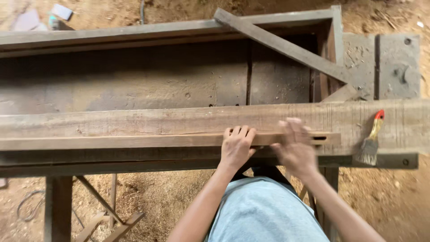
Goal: The person sands the surface and edges of a narrow piece of wood with a small piece of sandpaper.
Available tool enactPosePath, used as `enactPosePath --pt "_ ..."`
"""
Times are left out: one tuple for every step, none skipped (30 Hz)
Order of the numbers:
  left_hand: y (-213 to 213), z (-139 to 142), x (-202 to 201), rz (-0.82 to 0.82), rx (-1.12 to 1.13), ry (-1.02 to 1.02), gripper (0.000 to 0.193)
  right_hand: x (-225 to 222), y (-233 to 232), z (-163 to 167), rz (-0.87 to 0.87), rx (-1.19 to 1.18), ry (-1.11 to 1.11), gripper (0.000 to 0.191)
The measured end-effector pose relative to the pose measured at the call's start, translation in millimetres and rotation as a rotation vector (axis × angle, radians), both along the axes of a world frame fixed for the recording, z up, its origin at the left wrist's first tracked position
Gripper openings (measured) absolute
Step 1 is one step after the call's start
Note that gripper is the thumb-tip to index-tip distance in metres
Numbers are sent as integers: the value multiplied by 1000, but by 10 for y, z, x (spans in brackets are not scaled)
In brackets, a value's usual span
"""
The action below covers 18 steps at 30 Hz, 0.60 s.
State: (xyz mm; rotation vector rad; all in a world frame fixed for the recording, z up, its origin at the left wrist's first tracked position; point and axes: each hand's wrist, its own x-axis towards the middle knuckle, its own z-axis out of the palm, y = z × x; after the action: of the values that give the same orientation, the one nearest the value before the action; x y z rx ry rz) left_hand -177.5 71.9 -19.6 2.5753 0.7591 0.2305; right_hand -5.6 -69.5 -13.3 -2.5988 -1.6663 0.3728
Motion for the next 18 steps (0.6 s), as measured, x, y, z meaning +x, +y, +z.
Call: enactPosePath --pt "14 -3 -8 -10 -10 6 56 -54 9 8 78 124 1 81" --pt "24 -1 -4 -15 -17 15 54 -117 31 21 161 252 4 83" --pt "43 5 -1 -17 6 13 52 -134 12 24 146 190 -55 82" --pt "58 17 23 -23 29 8 51 -162 26 67 128 127 -117 81" --pt "89 31 56 -33 54 -1 50 -168 38 115 105 65 -181 80" --pt "132 50 91 -36 23 -2 51 -158 51 174 28 83 -140 81" --pt "188 70 138 -35 -7 -5 53 -149 79 211 -44 104 -101 82" --pt "252 91 187 -26 -35 -8 56 -111 95 257 -107 127 -61 84" --pt "313 112 221 -23 -67 17 58 -99 139 260 -111 142 -90 81" --pt "367 142 252 -21 -102 45 61 -61 164 266 -117 155 -116 79" --pt "412 165 284 -19 -133 71 64 -46 205 245 -123 171 -143 77" --pt "445 176 312 -23 -123 69 64 -19 229 223 -66 195 -124 81" --pt "468 185 333 -26 -110 69 65 8 247 205 -10 221 -102 84" --pt "475 192 348 -36 -101 73 66 22 259 201 39 242 -78 88" --pt "475 202 363 -35 -112 90 67 65 239 207 27 157 -125 86" --pt "471 209 374 -37 -117 107 68 90 229 205 11 77 -173 84" --pt "468 215 389 -38 -116 119 68 142 192 195 -4 2 -224 82" --pt "462 218 401 -49 -108 128 69 154 182 197 -85 24 -189 83"
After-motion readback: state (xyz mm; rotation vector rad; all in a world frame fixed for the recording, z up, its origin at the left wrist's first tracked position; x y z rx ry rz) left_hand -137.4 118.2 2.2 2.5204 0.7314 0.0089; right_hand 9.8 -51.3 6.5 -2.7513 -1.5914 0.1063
